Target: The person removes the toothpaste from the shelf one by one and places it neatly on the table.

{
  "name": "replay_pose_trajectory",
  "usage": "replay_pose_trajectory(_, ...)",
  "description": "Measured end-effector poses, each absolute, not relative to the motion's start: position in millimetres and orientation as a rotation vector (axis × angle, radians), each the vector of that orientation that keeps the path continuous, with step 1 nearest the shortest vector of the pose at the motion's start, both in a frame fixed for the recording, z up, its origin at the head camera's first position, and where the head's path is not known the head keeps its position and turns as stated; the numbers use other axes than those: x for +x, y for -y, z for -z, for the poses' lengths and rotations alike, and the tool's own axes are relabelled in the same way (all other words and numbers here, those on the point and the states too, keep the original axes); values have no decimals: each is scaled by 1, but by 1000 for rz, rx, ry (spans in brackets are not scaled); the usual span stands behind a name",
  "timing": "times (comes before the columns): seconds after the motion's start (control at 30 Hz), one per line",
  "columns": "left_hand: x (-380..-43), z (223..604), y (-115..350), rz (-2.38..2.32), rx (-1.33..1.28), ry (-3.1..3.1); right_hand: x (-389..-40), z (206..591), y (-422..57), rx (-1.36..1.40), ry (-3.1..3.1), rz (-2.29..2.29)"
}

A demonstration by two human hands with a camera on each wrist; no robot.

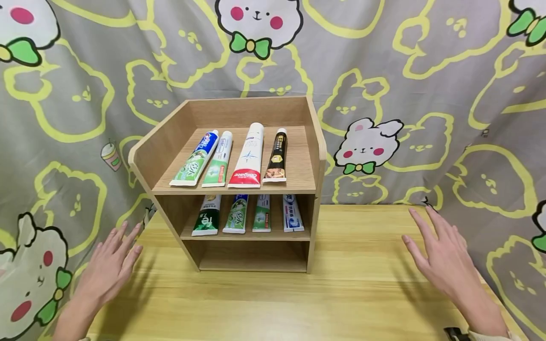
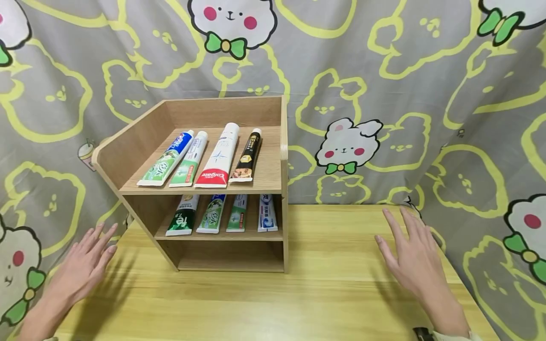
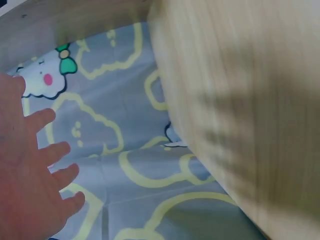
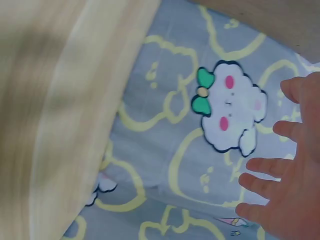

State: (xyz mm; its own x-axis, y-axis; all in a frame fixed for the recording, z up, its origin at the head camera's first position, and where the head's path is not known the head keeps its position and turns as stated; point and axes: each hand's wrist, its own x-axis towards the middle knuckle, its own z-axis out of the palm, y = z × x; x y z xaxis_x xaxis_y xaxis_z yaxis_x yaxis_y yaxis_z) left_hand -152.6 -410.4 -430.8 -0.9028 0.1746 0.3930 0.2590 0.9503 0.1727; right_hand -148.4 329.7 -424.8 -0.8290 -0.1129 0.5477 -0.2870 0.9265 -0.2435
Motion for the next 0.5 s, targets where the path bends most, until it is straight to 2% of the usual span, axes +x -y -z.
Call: replay_pose_trajectory(0.5,-154,404,382,445,-334,2527,-130,387,-289,388,2357,-614)
